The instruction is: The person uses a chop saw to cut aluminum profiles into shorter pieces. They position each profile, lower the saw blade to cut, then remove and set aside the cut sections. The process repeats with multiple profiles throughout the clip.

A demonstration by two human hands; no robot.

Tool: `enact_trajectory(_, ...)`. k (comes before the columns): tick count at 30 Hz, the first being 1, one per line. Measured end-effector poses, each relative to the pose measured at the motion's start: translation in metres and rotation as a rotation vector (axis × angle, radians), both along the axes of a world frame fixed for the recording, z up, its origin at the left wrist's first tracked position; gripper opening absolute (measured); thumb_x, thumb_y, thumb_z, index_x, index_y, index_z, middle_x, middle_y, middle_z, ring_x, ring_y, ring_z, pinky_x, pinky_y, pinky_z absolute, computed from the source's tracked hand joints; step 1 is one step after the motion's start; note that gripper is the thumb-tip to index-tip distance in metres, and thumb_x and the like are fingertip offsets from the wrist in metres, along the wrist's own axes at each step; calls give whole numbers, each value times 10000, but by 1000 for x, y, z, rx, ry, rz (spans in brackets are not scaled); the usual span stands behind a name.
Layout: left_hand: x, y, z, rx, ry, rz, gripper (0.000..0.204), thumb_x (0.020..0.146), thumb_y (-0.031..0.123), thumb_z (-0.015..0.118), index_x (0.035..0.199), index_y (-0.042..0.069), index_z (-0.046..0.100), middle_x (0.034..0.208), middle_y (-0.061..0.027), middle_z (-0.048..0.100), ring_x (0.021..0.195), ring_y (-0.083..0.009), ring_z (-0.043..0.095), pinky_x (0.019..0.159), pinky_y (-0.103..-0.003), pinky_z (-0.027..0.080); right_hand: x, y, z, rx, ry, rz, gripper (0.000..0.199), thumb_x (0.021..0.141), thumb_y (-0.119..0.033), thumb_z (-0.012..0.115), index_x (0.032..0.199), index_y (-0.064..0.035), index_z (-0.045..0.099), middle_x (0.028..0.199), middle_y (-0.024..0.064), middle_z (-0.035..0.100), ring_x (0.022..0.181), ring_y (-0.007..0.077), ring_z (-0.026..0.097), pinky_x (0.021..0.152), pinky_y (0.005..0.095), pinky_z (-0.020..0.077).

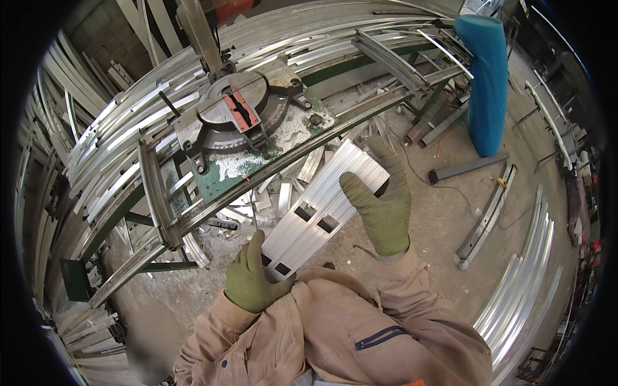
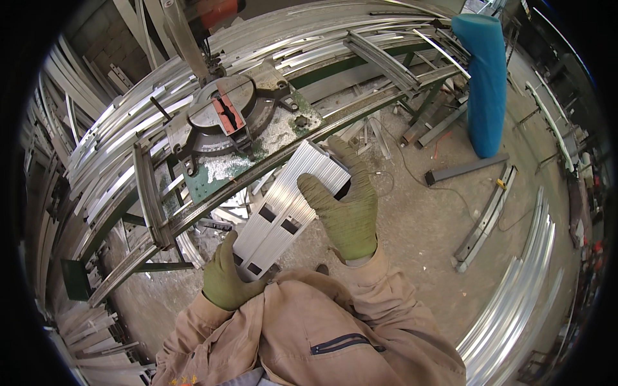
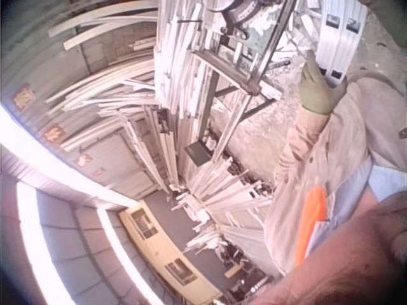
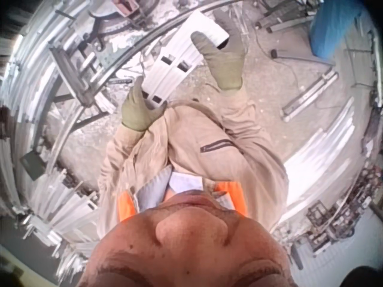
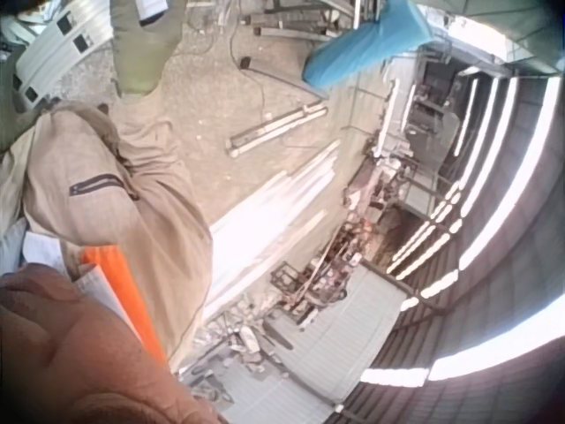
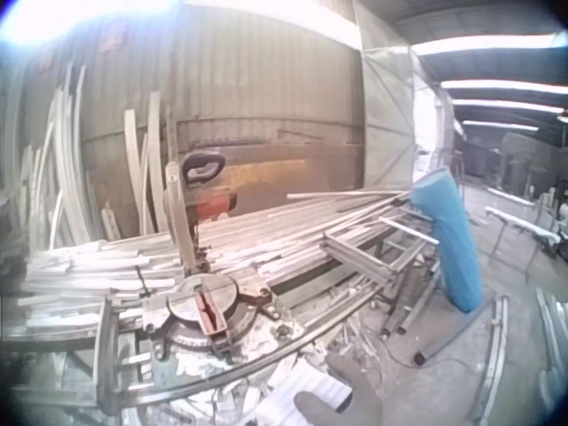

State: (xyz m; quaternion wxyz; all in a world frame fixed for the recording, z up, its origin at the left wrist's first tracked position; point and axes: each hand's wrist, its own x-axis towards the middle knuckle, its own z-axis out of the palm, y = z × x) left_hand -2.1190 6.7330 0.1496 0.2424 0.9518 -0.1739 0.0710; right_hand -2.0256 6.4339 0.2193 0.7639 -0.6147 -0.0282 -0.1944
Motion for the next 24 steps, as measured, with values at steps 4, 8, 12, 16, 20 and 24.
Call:
enact_trajectory(4, -6, -2, -7, -33, -2, -1, 1351, 727, 505, 1119, 1744, -75, 446, 1401, -298, 748, 1131, -472, 828, 862, -546, 716, -9, -5, 15, 22, 96, 24, 609, 1051, -47, 976, 1599, 26, 719, 1443, 144, 830, 1258, 185, 801, 1061, 340, 686)
enact_trajectory(8, -9, -5, -11, -52, 15, -15, 1350, 727, 523, 1126, 1732, -76, 453, 1407, -296, 749, 1123, -469, 831, 850, -541, 718, -16, -9, 21, 22, 106, 10, 547, 1047, -56, 983, 1541, 33, 765, 1411, 135, 849, 1229, 176, 811, 1034, 332, 691)
enact_trajectory(12, -10, -6, -16, -63, -54, -38, 1346, 729, 525, 1130, 1726, -74, 454, 1403, -294, 753, 1106, -469, 833, 838, -542, 719, -19, -9, 29, -19, 88, -10, 527, 1042, -57, 987, 1517, 39, 779, 1403, 135, 854, 1223, 170, 813, 1021, 333, 696)
enact_trajectory(16, -14, -6, -13, -63, 28, -22, 1351, 728, 528, 1134, 1727, -72, 451, 1400, -291, 754, 1108, -470, 832, 842, -544, 720, -23, -9, 29, -32, 92, -32, 524, 1035, -52, 991, 1506, 42, 783, 1377, 138, 864, 1196, 169, 821, 1017, 334, 698)
enact_trajectory(20, -14, -8, -13, -73, 17, -38, 1368, 725, 525, 1139, 1736, -70, 435, 1403, -290, 755, 1116, -468, 833, 848, -544, 721, -25, -11, 31, -27, 101, -37, 526, 1027, -56, 996, 1497, 47, 785, 1338, 136, 876, 1143, 168, 834, 981, 330, 705)
enact_trajectory(24, -12, -7, -15, -80, -1, -66, 1387, 728, 530, 1142, 1756, -48, 411, 1370, -284, 773, 1067, -473, 844, 833, -551, 721, -28, -12, 40, -165, 60, -52, 592, 1005, -78, 1014, 1526, 52, 763, 1292, 154, 890, 1103, 173, 846, 934, 343, 711)
